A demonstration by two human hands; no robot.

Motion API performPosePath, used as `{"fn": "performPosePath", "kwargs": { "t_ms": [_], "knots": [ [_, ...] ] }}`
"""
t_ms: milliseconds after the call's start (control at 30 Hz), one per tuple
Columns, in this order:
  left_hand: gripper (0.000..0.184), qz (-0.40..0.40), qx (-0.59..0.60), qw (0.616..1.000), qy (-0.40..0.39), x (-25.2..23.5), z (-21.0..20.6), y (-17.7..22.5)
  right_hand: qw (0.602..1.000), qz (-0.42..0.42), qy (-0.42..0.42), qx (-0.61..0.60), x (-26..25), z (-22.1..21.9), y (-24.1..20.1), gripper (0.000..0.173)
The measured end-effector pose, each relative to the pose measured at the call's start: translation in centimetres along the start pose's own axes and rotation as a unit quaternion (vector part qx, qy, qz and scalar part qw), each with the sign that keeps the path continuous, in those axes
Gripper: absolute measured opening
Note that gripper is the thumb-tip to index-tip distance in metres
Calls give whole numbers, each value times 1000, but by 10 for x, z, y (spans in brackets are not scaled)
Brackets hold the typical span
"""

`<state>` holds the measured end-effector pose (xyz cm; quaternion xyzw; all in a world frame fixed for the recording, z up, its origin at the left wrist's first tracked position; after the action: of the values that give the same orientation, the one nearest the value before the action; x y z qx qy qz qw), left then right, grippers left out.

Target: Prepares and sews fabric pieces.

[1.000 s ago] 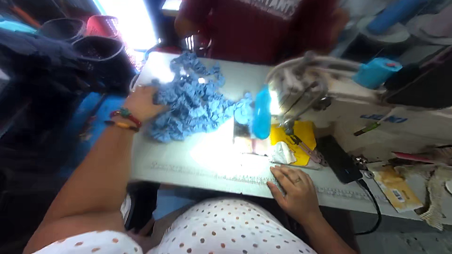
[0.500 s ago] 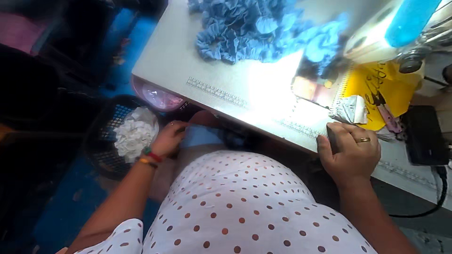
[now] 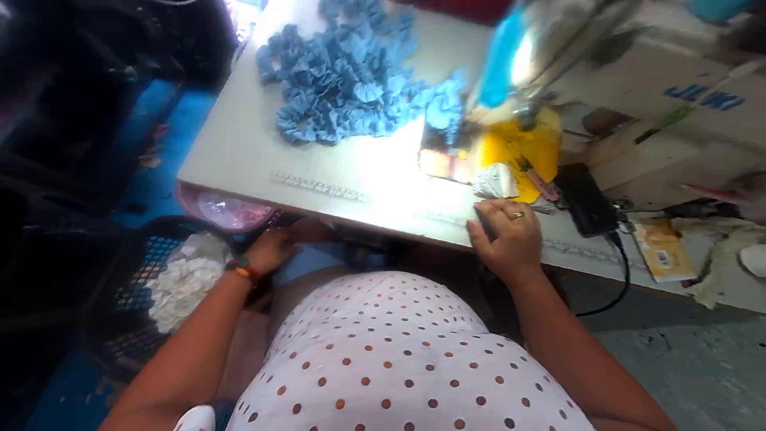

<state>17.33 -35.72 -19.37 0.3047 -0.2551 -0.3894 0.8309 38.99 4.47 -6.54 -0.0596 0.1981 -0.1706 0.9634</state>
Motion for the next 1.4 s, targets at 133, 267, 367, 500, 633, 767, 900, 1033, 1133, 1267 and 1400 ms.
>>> {"fn": "performPosePath", "kwargs": {
  "t_ms": [133,267,367,500,633,767,900,1033,1133,1267,1400],
  "knots": [
    [28,-67,3,998,22,14,23,56,984,38,84,-153,4,7,-32,36],
    [30,-267,61,960,54,17,33,151,882,114,-185,-417,-3,9,-111,48],
    [26,-322,141,936,8,5,45,188,777,130,-322,-526,-8,0,-137,47],
    [30,-233,167,952,-107,-4,70,170,832,61,-246,-494,-1,18,-97,19],
    [16,-148,204,965,-65,3,90,136,880,-79,-170,-437,28,39,-31,19],
    [11,-172,131,976,-14,-2,102,137,936,-141,-246,-207,44,58,-16,25],
    [20,-328,2,945,-16,-27,81,180,945,-20,-207,-254,28,50,-65,43],
    [16,-344,17,936,-68,-45,69,225,837,49,-186,-512,3,13,-113,60],
    [12,-196,92,973,-76,-53,84,237,827,-45,-195,-526,-1,-1,-126,71],
    [15,-89,216,972,-17,-55,91,224,932,28,-93,-349,3,-6,-129,47],
    [28,-111,289,948,73,-52,79,210,959,37,-65,-273,0,0,-121,15]
  ]
}}
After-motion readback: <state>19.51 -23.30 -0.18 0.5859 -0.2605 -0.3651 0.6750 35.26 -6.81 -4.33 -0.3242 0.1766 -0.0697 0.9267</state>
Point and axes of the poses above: each hand's wrist, its own x-axis away from the middle knuckle, its own z-axis out of the back of the hand, y = z × x, the point moved 1 cm from there along -x, towards the middle knuckle, and after that the axes turned 10 degrees about -z, right-handed, at the moved point
